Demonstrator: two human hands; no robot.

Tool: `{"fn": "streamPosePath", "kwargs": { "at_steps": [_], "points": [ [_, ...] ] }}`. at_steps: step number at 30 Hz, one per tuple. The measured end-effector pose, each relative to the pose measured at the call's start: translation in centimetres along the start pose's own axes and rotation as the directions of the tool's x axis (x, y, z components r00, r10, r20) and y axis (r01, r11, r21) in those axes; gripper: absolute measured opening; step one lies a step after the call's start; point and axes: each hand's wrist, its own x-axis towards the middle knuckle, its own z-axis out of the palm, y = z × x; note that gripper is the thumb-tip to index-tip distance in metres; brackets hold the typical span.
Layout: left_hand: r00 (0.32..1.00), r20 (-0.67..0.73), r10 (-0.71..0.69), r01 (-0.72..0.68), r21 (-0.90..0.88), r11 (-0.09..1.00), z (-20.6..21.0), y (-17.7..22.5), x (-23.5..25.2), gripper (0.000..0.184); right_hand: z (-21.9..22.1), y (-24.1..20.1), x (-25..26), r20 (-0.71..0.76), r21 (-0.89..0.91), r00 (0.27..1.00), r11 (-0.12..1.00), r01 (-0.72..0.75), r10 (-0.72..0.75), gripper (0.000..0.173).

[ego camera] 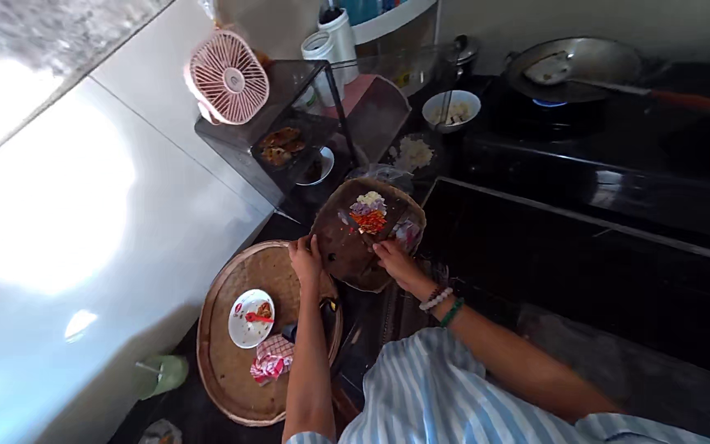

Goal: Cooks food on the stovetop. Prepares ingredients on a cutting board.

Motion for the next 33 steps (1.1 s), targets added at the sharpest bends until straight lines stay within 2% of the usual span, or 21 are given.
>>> {"fn": "streamPosePath", "kwargs": {
  "at_steps": [2, 3, 6, 8, 12, 16, 21, 27, 29, 33],
  "points": [
    [0.999, -0.034, 0.037, -0.039, -0.07, 0.997, 0.4, -0.2, 0.2, 0.036, 0.4, 0.4, 0.4, 0.02, 0.2, 1.0, 0.98, -0.022, 0.018, 0.041],
    [0.999, -0.03, 0.025, -0.029, -0.139, 0.99, 0.6, -0.1, 0.2, 0.036, 0.4, 0.5, 0.4, 0.019, 0.242, 1.0, 0.97, -0.018, 0.014, 0.041],
    [0.986, 0.043, -0.162, 0.166, -0.4, 0.901, 1.0, -0.1, -0.1, 0.037, 0.4, 0.3, -0.1, 0.008, 0.246, 1.0, 0.969, 0.009, -0.012, 0.039],
    [0.963, 0.073, -0.258, 0.258, -0.512, 0.819, 1.3, 0.1, -0.5, 0.039, 0.2, 0.0, -0.4, 0.005, 0.249, 0.999, 0.968, 0.035, -0.037, 0.038],
    [0.936, 0.061, -0.347, 0.3, -0.655, 0.693, 1.8, 1.8, -2.2, 0.04, -1.5, -0.6, -1.2, 0.005, 0.221, 0.998, 0.973, 0.063, -0.066, 0.036],
    [0.936, 0.031, -0.351, 0.268, -0.711, 0.65, 1.0, 1.5, -3.6, 0.037, -1.5, -1.4, -2.0, 0.059, 0.173, 0.995, 0.982, 0.073, -0.084, 0.037],
    [0.936, -0.011, -0.351, 0.271, -0.612, 0.743, 0.2, 2.2, -5.1, 0.04, -1.4, -0.7, -1.5, 0.057, 0.121, 0.994, 0.988, 0.091, -0.098, 0.041],
    [0.904, -0.135, -0.406, 0.227, -0.653, 0.723, -0.4, 2.4, -6.5, 0.035, -0.9, 0.1, -1.9, 0.073, 0.104, 0.992, 0.99, 0.096, -0.104, 0.04],
    [0.901, -0.152, -0.406, 0.187, -0.709, 0.68, -1.5, 3.5, -7.2, 0.036, -1.0, 0.1, -2.7, 0.074, 0.113, 0.989, 0.987, 0.117, -0.126, 0.039],
    [0.927, -0.081, -0.365, 0.124, -0.854, 0.505, -3.8, 5.6, -8.5, 0.038, -1.7, -0.5, -4.9, 0.075, 0.17, 0.984, 0.974, 0.149, -0.163, 0.036]
  ]
}}
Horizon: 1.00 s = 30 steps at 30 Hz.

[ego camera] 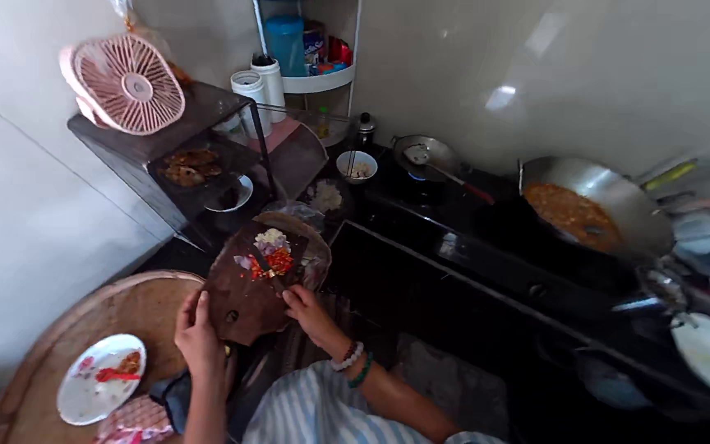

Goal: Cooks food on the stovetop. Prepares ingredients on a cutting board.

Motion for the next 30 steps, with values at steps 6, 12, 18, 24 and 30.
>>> {"fn": "streamPosePath", "kwargs": {
  "at_steps": [6, 12, 18, 24, 30],
  "points": [
    [0.974, 0.216, -0.073, 0.12, -0.212, 0.97, 0.7, 2.4, -3.8, 0.064, -2.6, -2.0, -3.4, -0.028, -0.034, 0.998, 0.998, 0.062, -0.063, 0.037],
    [0.861, 0.468, -0.2, 0.381, -0.333, 0.863, 2.8, 2.8, -7.1, 0.091, -6.3, -4.1, -7.3, -0.106, -0.076, 0.993, 0.997, 0.034, -0.042, 0.037],
    [0.692, 0.611, -0.385, 0.669, -0.34, 0.661, 7.4, 3.7, -11.0, 0.033, -11.3, -6.4, -11.0, -0.222, -0.12, 0.97, 0.99, 0.068, -0.094, 0.037],
    [0.63, 0.643, -0.436, 0.705, -0.239, 0.667, 15.2, 4.8, -13.3, 0.03, -18.1, -8.5, -12.0, -0.294, 0.008, 0.946, 0.989, 0.148, -0.139, 0.037],
    [0.618, 0.667, -0.417, 0.707, -0.24, 0.665, 24.0, 4.0, -15.0, 0.03, -30.0, -12.9, -12.6, -0.344, -0.151, 0.889, 0.953, 0.264, -0.301, 0.044]
  ]
}}
